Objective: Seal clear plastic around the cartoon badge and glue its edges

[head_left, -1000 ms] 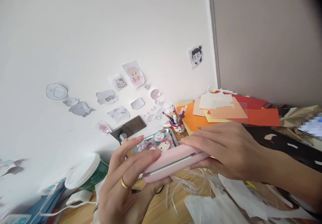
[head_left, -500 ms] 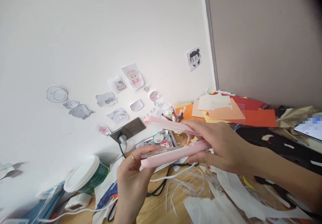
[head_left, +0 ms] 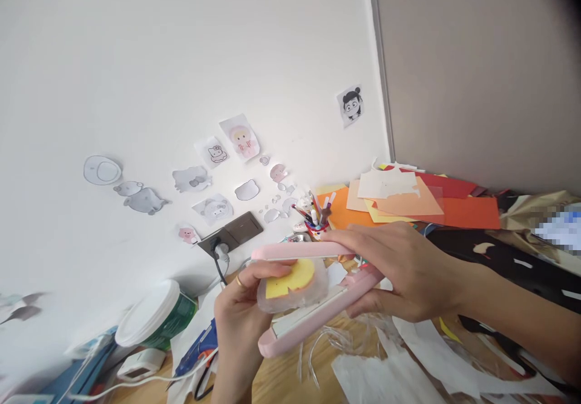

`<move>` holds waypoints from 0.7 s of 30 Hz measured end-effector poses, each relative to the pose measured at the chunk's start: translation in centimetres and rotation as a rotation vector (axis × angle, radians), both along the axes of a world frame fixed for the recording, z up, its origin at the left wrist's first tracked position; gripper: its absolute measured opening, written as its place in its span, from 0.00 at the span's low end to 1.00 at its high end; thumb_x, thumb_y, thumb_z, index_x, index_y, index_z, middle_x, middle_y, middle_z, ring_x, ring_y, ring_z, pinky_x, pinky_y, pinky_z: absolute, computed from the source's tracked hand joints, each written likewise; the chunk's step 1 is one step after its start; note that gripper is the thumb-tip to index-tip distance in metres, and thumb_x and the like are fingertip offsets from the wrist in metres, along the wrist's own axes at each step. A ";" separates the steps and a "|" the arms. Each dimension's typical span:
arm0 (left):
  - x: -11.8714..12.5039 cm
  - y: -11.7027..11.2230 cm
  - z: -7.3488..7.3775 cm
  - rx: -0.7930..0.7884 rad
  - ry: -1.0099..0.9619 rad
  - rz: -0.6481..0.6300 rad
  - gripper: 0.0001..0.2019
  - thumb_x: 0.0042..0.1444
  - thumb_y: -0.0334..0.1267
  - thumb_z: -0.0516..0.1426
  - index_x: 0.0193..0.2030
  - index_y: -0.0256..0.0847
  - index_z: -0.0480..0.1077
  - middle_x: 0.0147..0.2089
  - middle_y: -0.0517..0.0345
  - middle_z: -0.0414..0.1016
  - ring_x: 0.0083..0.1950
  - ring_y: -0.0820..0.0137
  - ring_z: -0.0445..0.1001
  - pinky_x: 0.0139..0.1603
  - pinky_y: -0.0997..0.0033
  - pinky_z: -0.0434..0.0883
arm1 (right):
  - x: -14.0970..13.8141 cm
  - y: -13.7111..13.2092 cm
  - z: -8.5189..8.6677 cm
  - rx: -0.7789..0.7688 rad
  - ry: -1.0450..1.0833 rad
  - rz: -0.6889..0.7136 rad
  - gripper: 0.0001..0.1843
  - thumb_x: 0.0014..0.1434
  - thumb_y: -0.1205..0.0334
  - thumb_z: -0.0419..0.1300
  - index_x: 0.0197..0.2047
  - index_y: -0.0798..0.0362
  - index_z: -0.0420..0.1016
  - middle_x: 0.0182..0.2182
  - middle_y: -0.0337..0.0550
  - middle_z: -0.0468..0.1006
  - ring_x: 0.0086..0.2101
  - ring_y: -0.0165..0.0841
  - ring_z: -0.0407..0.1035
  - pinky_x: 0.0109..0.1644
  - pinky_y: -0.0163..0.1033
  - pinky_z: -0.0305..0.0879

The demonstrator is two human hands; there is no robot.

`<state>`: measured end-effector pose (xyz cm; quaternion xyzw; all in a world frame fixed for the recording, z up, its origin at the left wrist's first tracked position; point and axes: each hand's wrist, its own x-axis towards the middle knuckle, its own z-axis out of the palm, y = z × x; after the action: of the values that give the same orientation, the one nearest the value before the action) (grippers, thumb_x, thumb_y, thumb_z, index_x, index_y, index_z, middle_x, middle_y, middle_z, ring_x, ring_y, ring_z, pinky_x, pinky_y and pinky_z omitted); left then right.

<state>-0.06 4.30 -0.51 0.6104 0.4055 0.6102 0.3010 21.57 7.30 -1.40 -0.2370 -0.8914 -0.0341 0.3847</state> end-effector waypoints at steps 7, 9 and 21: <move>0.3 0.9 -0.6 -0.122 -0.070 0.008 0.10 0.31 0.26 0.68 0.23 0.44 0.77 0.24 0.62 0.79 0.25 0.74 0.75 0.26 0.84 0.71 | 0.0 0.2 -0.5 0.109 0.005 -0.005 0.30 0.58 0.45 0.52 0.54 0.60 0.55 0.40 0.49 0.76 0.37 0.37 0.71 0.32 0.39 0.62; 0.4 1.0 -0.7 -0.135 -0.085 -0.014 0.09 0.31 0.27 0.68 0.22 0.42 0.76 0.26 0.60 0.80 0.28 0.72 0.76 0.29 0.82 0.72 | 0.0 0.3 -0.5 0.066 0.015 0.009 0.29 0.58 0.46 0.52 0.54 0.60 0.55 0.39 0.48 0.75 0.37 0.37 0.71 0.32 0.39 0.62; -0.5 1.7 -1.2 -0.327 -0.124 -0.024 0.05 0.45 0.33 0.63 0.31 0.39 0.73 0.33 0.59 0.79 0.35 0.73 0.75 0.37 0.78 0.70 | 0.6 0.9 -0.1 -0.825 0.706 0.411 0.22 0.60 0.40 0.44 0.33 0.50 0.65 0.26 0.36 0.61 0.19 0.24 0.49 0.20 0.34 0.46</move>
<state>-0.57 5.99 -1.67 0.5193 0.4726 0.5692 0.4279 22.22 8.19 -1.47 -0.1863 -0.6764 0.4729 0.5330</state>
